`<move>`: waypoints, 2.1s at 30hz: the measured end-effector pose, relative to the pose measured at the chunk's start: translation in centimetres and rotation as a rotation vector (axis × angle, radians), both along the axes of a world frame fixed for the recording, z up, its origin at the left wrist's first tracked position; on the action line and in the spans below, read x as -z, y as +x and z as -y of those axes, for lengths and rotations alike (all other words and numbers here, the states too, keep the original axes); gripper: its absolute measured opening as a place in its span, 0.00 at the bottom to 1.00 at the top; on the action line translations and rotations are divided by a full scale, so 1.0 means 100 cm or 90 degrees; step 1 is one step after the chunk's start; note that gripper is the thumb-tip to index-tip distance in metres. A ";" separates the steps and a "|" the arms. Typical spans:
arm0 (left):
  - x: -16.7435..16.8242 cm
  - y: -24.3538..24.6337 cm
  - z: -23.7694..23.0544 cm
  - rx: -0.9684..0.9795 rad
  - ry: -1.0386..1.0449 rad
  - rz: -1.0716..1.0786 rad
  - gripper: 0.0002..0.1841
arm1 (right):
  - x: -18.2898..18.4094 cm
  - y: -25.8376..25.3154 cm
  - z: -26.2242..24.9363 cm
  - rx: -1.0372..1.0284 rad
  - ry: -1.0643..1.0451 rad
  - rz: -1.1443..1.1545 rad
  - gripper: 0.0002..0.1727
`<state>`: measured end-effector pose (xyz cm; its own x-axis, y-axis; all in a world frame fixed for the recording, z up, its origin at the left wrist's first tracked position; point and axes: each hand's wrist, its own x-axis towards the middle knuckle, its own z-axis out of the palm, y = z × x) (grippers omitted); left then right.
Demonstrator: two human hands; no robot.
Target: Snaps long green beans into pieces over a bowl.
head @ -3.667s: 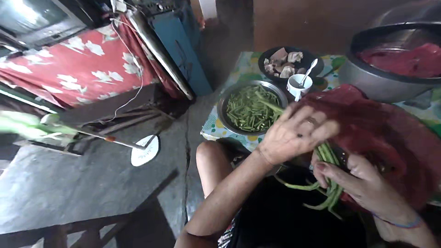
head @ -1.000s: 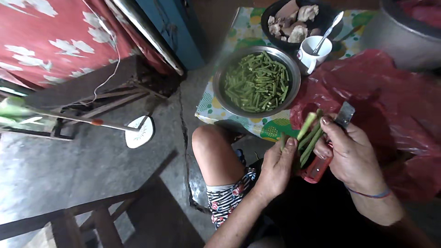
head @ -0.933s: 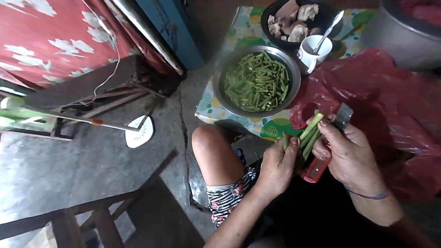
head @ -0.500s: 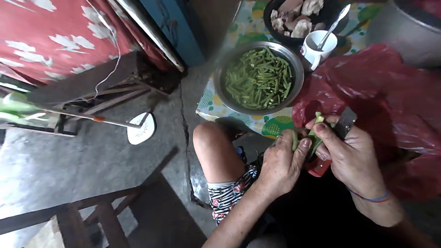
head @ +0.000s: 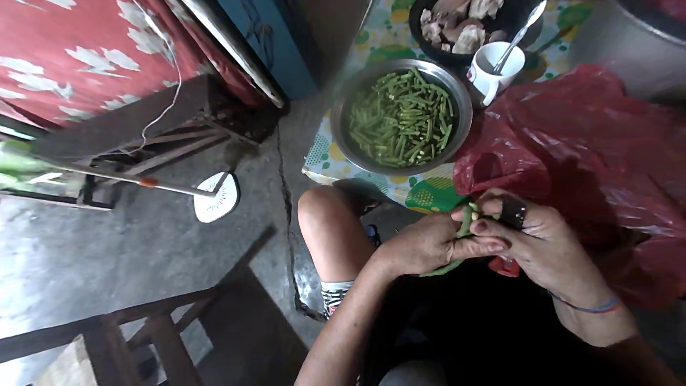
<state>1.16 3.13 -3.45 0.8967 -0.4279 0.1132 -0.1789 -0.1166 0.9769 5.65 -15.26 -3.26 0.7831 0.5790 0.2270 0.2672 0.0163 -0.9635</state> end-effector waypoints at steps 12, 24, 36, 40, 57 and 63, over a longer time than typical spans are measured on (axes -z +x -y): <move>0.015 0.001 -0.004 0.130 -0.298 -0.245 0.06 | -0.007 0.010 0.011 -0.140 0.067 -0.231 0.21; 0.014 -0.008 0.011 -0.102 -0.219 -0.092 0.11 | -0.006 0.011 0.007 -0.024 0.071 -0.195 0.17; 0.016 -0.016 0.020 -0.240 -0.246 -0.032 0.13 | -0.003 0.006 0.004 0.073 0.099 -0.202 0.09; 0.019 -0.013 0.028 -0.328 -0.123 0.038 0.13 | -0.008 0.006 0.003 0.061 0.139 -0.269 0.09; 0.042 -0.009 0.059 -0.603 -0.031 0.193 0.09 | 0.001 -0.015 -0.016 0.169 0.094 -0.188 0.17; 0.042 -0.014 0.057 -0.542 0.015 0.170 0.11 | 0.001 -0.009 -0.016 0.189 0.169 -0.350 0.10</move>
